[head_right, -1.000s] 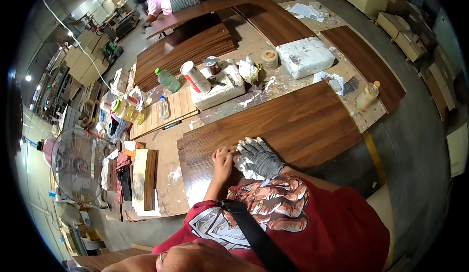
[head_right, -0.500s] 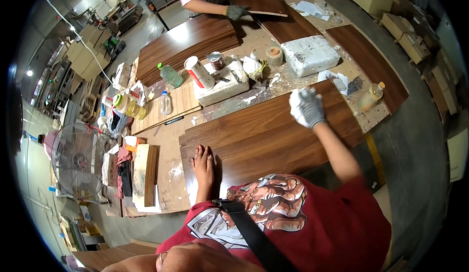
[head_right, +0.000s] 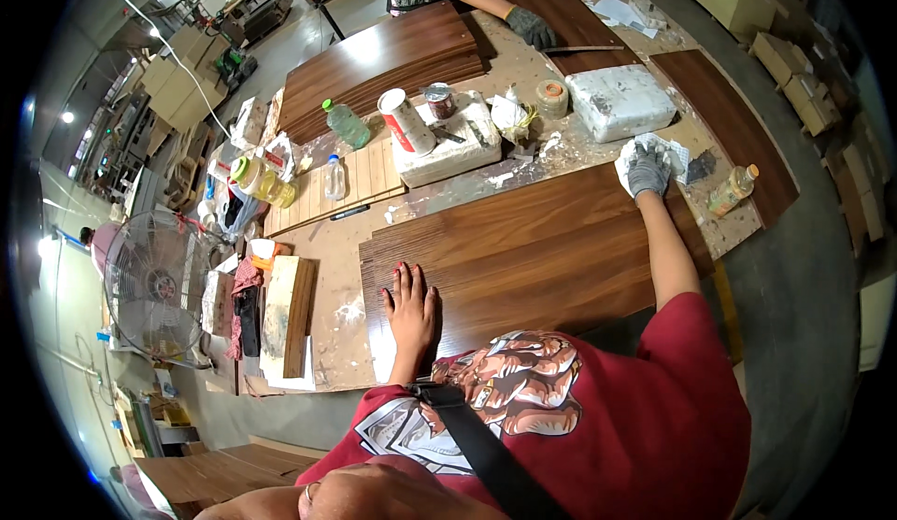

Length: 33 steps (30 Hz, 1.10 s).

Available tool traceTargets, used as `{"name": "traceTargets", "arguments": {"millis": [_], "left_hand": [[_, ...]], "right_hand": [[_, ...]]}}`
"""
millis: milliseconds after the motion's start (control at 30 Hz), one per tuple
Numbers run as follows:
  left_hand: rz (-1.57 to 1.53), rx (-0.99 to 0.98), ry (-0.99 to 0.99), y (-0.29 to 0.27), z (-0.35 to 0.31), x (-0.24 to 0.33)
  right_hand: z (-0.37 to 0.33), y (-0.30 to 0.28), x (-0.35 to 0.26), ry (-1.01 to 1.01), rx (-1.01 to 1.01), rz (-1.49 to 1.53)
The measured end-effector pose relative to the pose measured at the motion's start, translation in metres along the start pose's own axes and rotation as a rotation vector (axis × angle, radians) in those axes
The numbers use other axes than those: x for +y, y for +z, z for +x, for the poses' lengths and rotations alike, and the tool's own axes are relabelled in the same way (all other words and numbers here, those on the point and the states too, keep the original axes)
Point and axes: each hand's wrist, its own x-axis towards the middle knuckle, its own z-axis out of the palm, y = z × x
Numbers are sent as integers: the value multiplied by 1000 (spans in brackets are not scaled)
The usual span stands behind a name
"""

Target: The person polishes and cleans wooden boards by applying a paste and wiping the surfaces with a cloth and a block.

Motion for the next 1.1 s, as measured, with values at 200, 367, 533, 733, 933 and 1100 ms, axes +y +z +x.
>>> {"name": "traceTargets", "arguments": {"millis": [200, 367, 533, 733, 933, 1100], "left_hand": [[1, 14, -38, -1, -7, -7], [-18, 18, -25, 2, -4, 1], [-21, 23, 0, 6, 0, 6], [-19, 22, 8, 10, -24, -8], [0, 0, -38, -15, -83, -5], [-45, -40, -162, -20, -121, 0]], "right_hand": [[-88, -66, -103, -355, -104, -39], [-131, -35, -143, -599, 217, 78], [-162, -43, -184, -670, 213, 222], [-206, -66, -234, -821, -84, 170], [-231, -28, -266, -970, -19, 254], [-249, -33, -294, -1129, 25, 263]]}}
